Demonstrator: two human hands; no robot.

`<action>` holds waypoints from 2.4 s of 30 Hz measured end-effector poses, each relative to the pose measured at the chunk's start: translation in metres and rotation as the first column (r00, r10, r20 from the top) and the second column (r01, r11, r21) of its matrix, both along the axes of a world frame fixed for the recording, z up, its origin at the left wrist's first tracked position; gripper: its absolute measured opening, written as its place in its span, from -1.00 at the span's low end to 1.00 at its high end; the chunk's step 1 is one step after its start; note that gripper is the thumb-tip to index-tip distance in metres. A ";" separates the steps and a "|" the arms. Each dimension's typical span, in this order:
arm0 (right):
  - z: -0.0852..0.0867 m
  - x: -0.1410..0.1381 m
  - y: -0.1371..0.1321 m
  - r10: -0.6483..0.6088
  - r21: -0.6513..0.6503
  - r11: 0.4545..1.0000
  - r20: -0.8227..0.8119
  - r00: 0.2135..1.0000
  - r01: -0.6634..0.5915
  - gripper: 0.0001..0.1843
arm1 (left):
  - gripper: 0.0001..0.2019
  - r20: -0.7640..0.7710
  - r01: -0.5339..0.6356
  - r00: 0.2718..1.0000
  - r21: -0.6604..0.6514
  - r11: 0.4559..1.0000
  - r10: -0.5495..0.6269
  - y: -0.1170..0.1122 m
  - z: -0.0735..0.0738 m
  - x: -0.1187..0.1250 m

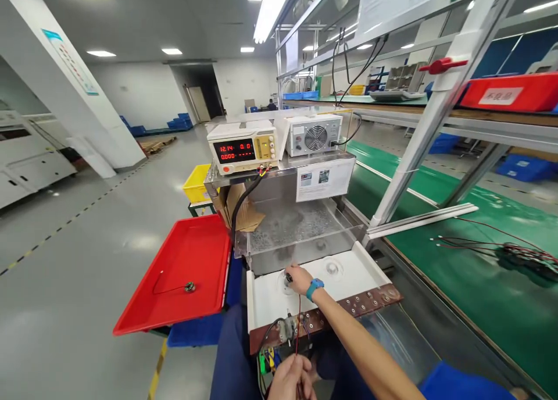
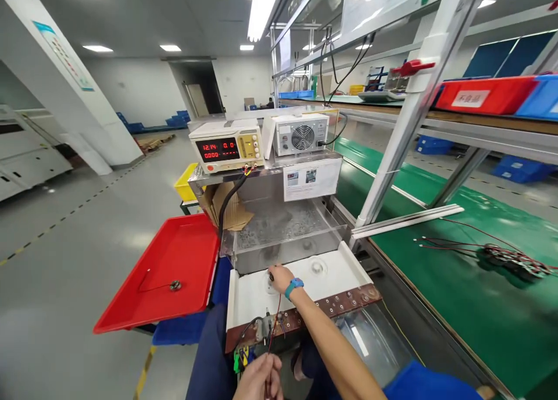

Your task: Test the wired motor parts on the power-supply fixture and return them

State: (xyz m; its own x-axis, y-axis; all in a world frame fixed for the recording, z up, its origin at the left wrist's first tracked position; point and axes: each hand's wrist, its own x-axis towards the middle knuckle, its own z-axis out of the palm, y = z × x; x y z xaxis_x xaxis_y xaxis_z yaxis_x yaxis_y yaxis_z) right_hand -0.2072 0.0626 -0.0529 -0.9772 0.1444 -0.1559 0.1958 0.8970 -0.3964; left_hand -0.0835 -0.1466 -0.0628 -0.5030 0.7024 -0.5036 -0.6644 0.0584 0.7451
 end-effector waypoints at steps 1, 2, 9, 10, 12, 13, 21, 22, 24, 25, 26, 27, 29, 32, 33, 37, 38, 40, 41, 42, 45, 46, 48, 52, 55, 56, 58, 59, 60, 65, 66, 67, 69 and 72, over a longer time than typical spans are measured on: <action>-0.006 -0.001 -0.001 0.022 -0.019 1.000 -0.013 1.000 -0.022 -0.59 | -0.30 0.023 0.045 0.999 0.009 0.999 -0.046 -0.005 -0.005 0.001; -0.012 -0.001 -0.001 0.039 -0.041 0.998 -0.031 0.999 -0.040 -0.55 | -0.30 0.041 0.083 0.996 0.017 0.996 -0.083 -0.008 -0.009 0.002; -0.036 -0.007 0.001 0.089 -0.104 0.990 -0.069 0.994 -0.096 -0.40 | -0.29 0.072 0.270 0.961 -0.012 0.963 -0.269 0.006 0.007 0.010; -0.039 -0.007 0.002 0.097 -0.107 0.989 -0.068 0.993 -0.104 -0.41 | -0.28 0.060 0.289 0.956 -0.013 0.957 -0.288 0.008 0.012 0.010; -0.044 -0.007 0.005 0.097 -0.157 0.981 -0.098 0.990 -0.111 -0.41 | -0.28 0.035 0.292 0.956 -0.009 0.956 -0.291 0.010 0.020 0.007; -0.047 -0.006 0.007 0.068 -0.208 0.974 -0.129 0.989 -0.094 -0.42 | -0.30 0.023 0.273 0.962 0.000 0.962 -0.273 0.009 0.025 0.005; -0.052 0.009 0.016 -0.144 -0.355 0.933 -0.194 0.970 0.067 -0.53 | -0.52 -0.138 -0.074 0.987 0.082 0.994 0.085 0.008 0.077 -0.051; -0.051 0.009 0.013 -0.106 -0.317 0.947 -0.177 0.978 0.046 -0.53 | -0.51 -0.155 -0.104 0.981 0.082 0.991 0.115 0.011 0.081 -0.060; -0.048 0.008 0.007 -0.083 -0.249 0.967 -0.141 0.987 0.046 -0.52 | -0.49 -0.187 -0.123 0.973 0.066 0.990 0.133 0.020 0.085 -0.075; -0.046 0.007 0.004 -0.090 -0.225 0.972 -0.120 0.989 0.061 -0.54 | -0.47 -0.204 -0.117 0.971 0.054 0.992 0.125 0.024 0.085 -0.081; -0.045 0.005 0.003 -0.097 -0.209 0.975 -0.102 0.990 0.074 -0.57 | -0.46 -0.227 -0.102 0.968 0.042 0.994 0.109 0.028 0.084 -0.085; -0.044 0.004 0.002 -0.100 -0.199 0.977 -0.090 0.991 0.080 -0.60 | -0.44 -0.259 -0.085 0.962 0.027 0.996 0.089 0.032 0.083 -0.089; -0.043 0.003 0.003 -0.098 -0.191 0.978 -0.080 0.992 0.081 -0.64 | -0.43 -0.364 -0.049 0.931 -0.021 0.999 0.038 0.039 0.079 -0.095; -0.043 0.002 0.006 -0.100 -0.184 0.979 -0.079 0.992 0.084 -0.64 | -0.44 -0.514 -0.024 0.857 -0.106 0.994 -0.034 0.046 0.071 -0.102; -0.044 0.002 0.006 -0.100 -0.179 0.980 -0.084 0.991 0.084 -0.65 | -0.46 -0.546 -0.022 0.836 -0.125 0.992 -0.050 0.049 0.068 -0.104; -0.046 0.003 0.006 -0.085 -0.148 0.987 -0.115 0.990 0.067 -0.68 | -0.62 -0.659 -0.033 0.744 -0.199 0.979 -0.108 0.055 0.053 -0.112; -0.046 0.002 0.006 -0.082 -0.138 0.988 -0.114 0.990 0.066 -0.67 | -0.67 -0.689 -0.041 0.714 -0.226 0.973 -0.130 0.056 0.048 -0.113; -0.045 0.002 0.006 -0.078 -0.122 0.990 -0.105 0.991 0.065 -0.66 | -0.74 -0.731 -0.056 0.659 -0.281 0.958 -0.176 0.057 0.037 -0.113; -0.044 0.002 0.006 -0.078 -0.117 0.991 -0.100 0.992 0.067 -0.66 | -0.75 -0.742 -0.059 0.640 -0.306 0.950 -0.199 0.057 0.032 -0.113; -0.043 0.003 0.006 -0.081 -0.113 0.991 -0.098 0.992 0.070 -0.67 | -0.75 -0.749 -0.059 0.625 -0.328 0.943 -0.221 0.058 0.026 -0.112; -0.040 0.004 0.005 -0.087 -0.114 0.991 -0.104 0.991 0.075 -0.69 | -0.73 -0.758 -0.047 0.591 -0.372 0.927 -0.274 0.060 0.013 -0.110; -0.039 0.004 0.005 -0.087 -0.117 0.990 -0.108 0.990 0.074 -0.69 | -0.72 -0.761 -0.043 0.581 -0.381 0.924 -0.287 0.061 0.010 -0.109; -0.040 0.005 0.005 -0.081 -0.122 0.990 -0.116 0.990 0.067 -0.68 | -0.71 -0.765 -0.040 0.567 -0.395 0.918 -0.305 0.062 0.006 -0.109; -0.044 0.003 0.006 -0.078 -0.122 0.991 -0.124 0.989 0.062 -0.65 | -0.70 -0.765 -0.040 0.559 -0.410 0.911 -0.320 0.062 0.001 -0.112; -0.046 0.003 0.006 -0.082 -0.127 0.990 -0.126 0.989 0.066 -0.64 | -0.71 -0.760 -0.044 0.564 -0.418 0.907 -0.323 0.062 -0.002 -0.113; -0.045 0.003 0.006 -0.085 -0.130 0.989 -0.126 0.988 0.068 -0.64 | -0.71 -0.758 -0.046 0.567 -0.421 0.906 -0.324 0.062 -0.003 -0.113; -0.043 0.003 0.005 -0.089 -0.130 0.989 -0.124 0.988 0.072 -0.65 | -0.71 -0.753 -0.046 0.571 -0.428 0.903 -0.328 0.062 -0.004 -0.114; -0.041 0.003 0.005 -0.089 -0.125 0.989 -0.121 0.989 0.074 -0.66 | -0.72 -0.751 -0.044 0.571 -0.430 0.902 -0.330 0.062 -0.004 -0.114; -0.039 0.004 0.005 -0.089 -0.117 0.990 -0.115 0.989 0.076 -0.67 | -0.72 -0.750 -0.041 0.571 -0.431 0.901 -0.333 0.062 -0.005 -0.114; -0.033 0.006 0.003 -0.085 -0.112 0.991 -0.095 0.992 0.075 -0.71 | -0.73 -0.747 -0.035 0.568 -0.442 0.896 -0.346 0.062 -0.007 -0.114; -0.033 0.006 0.003 -0.084 -0.119 0.990 -0.097 0.992 0.072 -0.70 | -0.74 -0.745 -0.036 0.569 -0.446 0.894 -0.348 0.062 -0.008 -0.114; -0.033 0.006 0.003 -0.083 -0.124 0.990 -0.098 0.992 0.070 -0.70 | -0.74 -0.743 -0.038 0.570 -0.450 0.892 -0.350 0.062 -0.008 -0.114; -0.032 0.006 0.003 -0.079 -0.127 0.990 -0.097 0.992 0.066 -0.71 | -0.74 -0.740 -0.039 0.572 -0.455 0.889 -0.354 0.062 -0.008 -0.114; -0.028 0.007 0.001 -0.078 -0.121 0.990 -0.081 0.994 0.068 -0.73 | -0.75 -0.742 -0.044 0.568 -0.459 0.887 -0.355 0.062 -0.007 -0.113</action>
State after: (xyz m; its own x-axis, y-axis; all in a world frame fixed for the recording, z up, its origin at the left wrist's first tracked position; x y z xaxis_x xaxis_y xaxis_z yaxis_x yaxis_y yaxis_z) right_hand -0.2001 0.0634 -0.0813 -0.9752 0.2012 -0.0927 0.2199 0.8277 -0.5163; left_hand -0.1967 -0.0849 -0.0695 -0.7308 0.6542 -0.1948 0.2321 0.5066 0.8304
